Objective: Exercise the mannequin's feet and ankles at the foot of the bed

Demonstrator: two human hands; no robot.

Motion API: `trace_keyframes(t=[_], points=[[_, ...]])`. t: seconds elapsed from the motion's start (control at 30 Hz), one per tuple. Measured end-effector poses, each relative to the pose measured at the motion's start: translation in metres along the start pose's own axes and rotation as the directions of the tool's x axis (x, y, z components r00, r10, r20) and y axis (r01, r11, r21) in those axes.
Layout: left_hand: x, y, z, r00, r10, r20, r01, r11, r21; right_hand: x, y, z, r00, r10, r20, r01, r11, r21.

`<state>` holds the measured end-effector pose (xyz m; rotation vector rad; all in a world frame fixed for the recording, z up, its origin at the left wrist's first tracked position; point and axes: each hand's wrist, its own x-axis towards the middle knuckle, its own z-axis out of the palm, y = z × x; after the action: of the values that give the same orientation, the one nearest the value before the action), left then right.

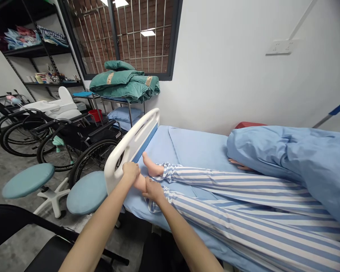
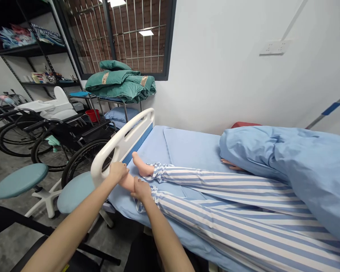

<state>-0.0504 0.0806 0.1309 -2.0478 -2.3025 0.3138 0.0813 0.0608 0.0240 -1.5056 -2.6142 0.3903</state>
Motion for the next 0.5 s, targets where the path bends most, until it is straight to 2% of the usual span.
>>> trace_keyframes(t=[0.33,0.5], points=[[0.025,0.013,0.011,0.982,0.103,0.158,-0.111,0.993,0.04,0.001,0.001,0.002,1.0,0.0,-0.006,0.0,1.0,-0.003],[0.03,0.018,0.02,0.978,0.158,0.137,-0.162,0.987,0.013,0.003,0.002,0.002,1.0,0.014,-0.001,-0.014,1.0,0.011]])
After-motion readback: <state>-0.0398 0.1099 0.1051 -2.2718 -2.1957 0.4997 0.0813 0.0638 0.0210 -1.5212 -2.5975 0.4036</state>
